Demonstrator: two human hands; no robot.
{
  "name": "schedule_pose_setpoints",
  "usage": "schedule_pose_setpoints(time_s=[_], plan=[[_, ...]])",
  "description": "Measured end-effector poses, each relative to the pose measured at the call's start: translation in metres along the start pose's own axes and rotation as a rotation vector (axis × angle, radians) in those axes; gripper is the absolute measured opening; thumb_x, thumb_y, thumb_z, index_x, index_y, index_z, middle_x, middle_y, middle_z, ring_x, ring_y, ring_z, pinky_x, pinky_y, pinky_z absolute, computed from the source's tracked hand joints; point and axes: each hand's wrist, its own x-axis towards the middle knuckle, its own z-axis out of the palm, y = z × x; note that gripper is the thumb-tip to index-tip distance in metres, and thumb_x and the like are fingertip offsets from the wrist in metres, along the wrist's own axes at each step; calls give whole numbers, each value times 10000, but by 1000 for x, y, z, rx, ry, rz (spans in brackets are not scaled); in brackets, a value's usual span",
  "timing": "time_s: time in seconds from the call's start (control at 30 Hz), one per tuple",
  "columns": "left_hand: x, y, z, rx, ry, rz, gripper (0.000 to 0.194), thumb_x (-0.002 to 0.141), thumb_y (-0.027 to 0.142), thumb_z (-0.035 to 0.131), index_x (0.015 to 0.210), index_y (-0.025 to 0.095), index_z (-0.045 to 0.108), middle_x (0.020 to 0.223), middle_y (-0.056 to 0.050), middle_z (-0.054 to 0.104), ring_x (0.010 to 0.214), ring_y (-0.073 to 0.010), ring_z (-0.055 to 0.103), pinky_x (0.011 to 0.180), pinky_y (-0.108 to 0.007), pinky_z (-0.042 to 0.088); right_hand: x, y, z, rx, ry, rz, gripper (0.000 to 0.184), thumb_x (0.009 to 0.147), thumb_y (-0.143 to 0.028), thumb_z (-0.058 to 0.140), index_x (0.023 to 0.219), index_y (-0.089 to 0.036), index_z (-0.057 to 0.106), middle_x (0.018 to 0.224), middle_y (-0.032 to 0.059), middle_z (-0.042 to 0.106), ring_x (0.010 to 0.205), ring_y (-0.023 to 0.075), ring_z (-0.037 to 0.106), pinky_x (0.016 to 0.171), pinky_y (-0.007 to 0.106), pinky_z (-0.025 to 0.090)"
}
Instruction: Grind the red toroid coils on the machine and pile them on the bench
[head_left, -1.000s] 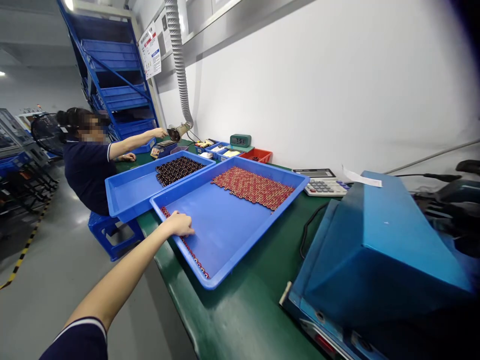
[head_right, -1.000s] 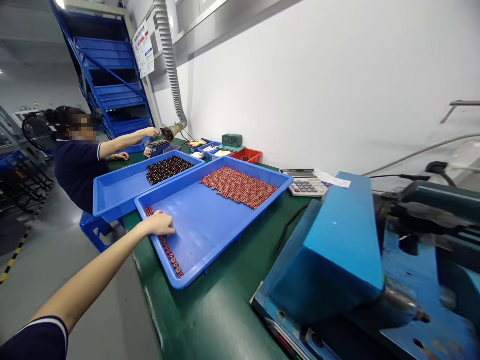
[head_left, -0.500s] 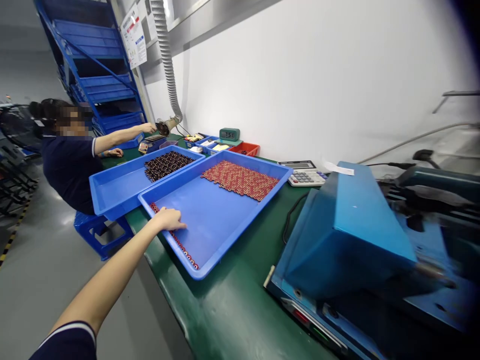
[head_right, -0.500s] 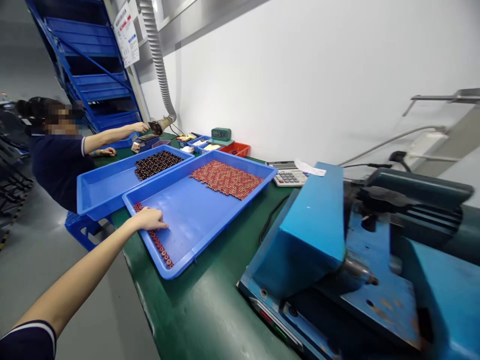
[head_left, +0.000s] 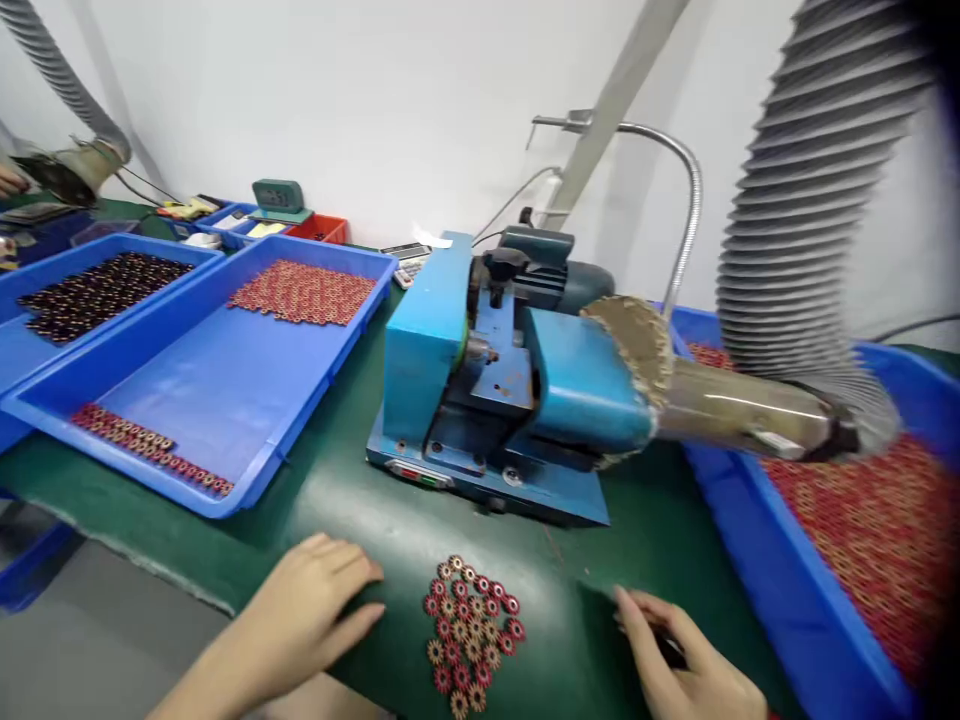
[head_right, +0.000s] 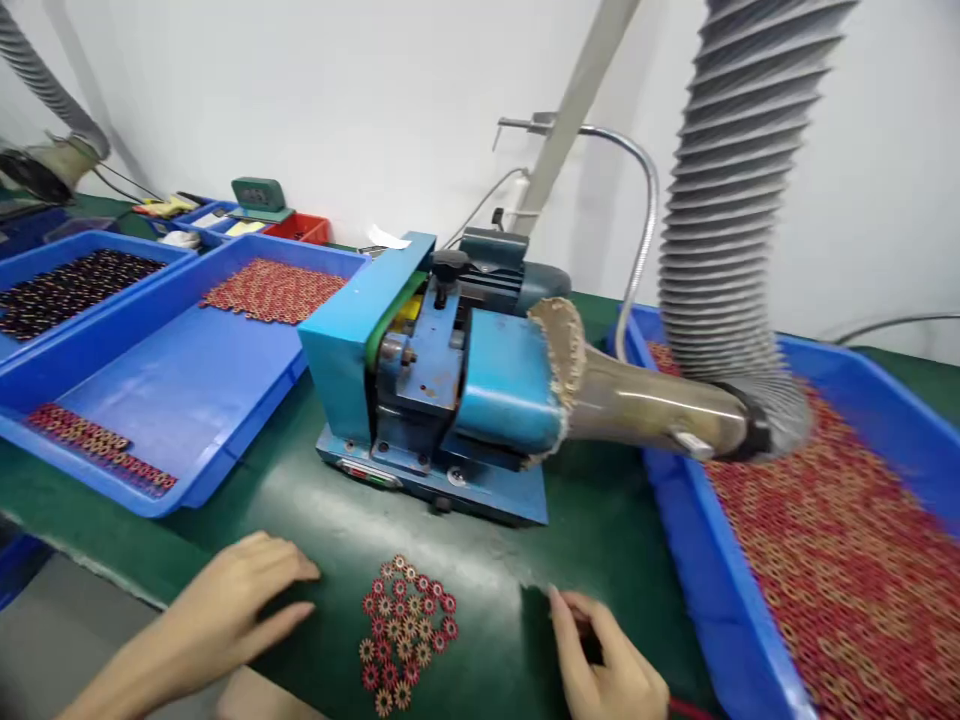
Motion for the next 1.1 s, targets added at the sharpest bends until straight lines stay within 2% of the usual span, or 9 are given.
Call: schedule_pose_setpoints(time_s=[0.07, 0.17, 0.4, 0.57, 0.67, 0.73, 0.8, 0.93, 1.1], plan=[[8, 14, 30, -44, -14, -21, 256, 796, 128, 660, 1041, 204, 653, 947, -35, 716, 865, -248, 644, 771, -345, 441, 2, -2, 2, -17, -8, -30, 473, 912, -576, 478, 728, -180, 659, 621, 59, 720, 480, 220, 686, 477, 278, 518], [20, 22, 55, -104, 22, -86, 213, 780, 93, 676, 970, 188, 657, 912, -32, 698, 854, -237, 627, 752, -338, 430, 3, -9, 4, -27, -33, -72, 463, 956, -534, 434, 725, -187, 635, 615, 37, 682, 477, 187, 649, 489, 259, 508], [27, 22, 70, -265, 156, -140, 36, 801, 182, 661, 809, 204, 688, 827, -31, 707, 791, -250, 626, 730, -366, 398, 8, -18, 7, -61, -74, -152, 486, 1010, -477, 336, 712, -189, 588, 535, 13, 582, 444, 194, 589, 453, 295, 459], [22, 13, 72, -473, 306, -220, 105, 787, 260, 621, 722, 188, 660, 808, -69, 737, 755, -245, 682, 720, -349, 506, 36, -53, -28, 21, -190, -334, 338, 1004, -327, 408, 779, -200, 627, 685, 38, 709, 612, 218, 686, 563, 310, 519], [32, 26, 49, -599, 392, -256, 136, 810, 294, 608, 744, 179, 638, 785, -71, 737, 724, -214, 709, 681, -282, 554, 69, -96, -67, 110, -151, -463, 187, 971, -228, 470, 883, -206, 633, 788, 27, 714, 716, 200, 679, 673, 298, 521], [49, 50, 20, -709, 468, -218, 136, 813, 321, 633, 769, 192, 638, 793, -37, 725, 736, -177, 702, 696, -229, 553, 90, -126, -90, 323, -90, -537, 103, 935, -159, 543, 898, -203, 629, 794, 2, 697, 721, 160, 660, 679, 248, 497], [70, 83, -16, -1044, 547, -117, 168, 729, 338, 759, 743, 198, 666, 765, -1, 696, 679, -133, 663, 672, -180, 528, 104, -151, -103, 536, -4, -529, 123, 923, -137, 559, 907, -220, 648, 822, -16, 699, 752, 131, 661, 713, 198, 493], [104, 148, -72, -1373, 330, 192, 237, 683, 389, 830, 767, 193, 726, 662, 22, 660, 595, -77, 605, 599, -130, 473, 114, -172, -98, 901, 42, -424, 216, 922, -161, 566, 1031, -302, 689, 838, -31, 705, 760, 142, 670, 722, 202, 515], [125, 173, -78, -1623, 186, 195, 348, 554, 395, 909, 743, 165, 729, 559, 17, 660, 482, -69, 595, 514, -144, 442, 121, -160, -83, 1072, 57, -355, 173, 905, -367, 633, 1049, -348, 728, 800, -5, 682, 722, 173, 643, 717, 254, 502]])
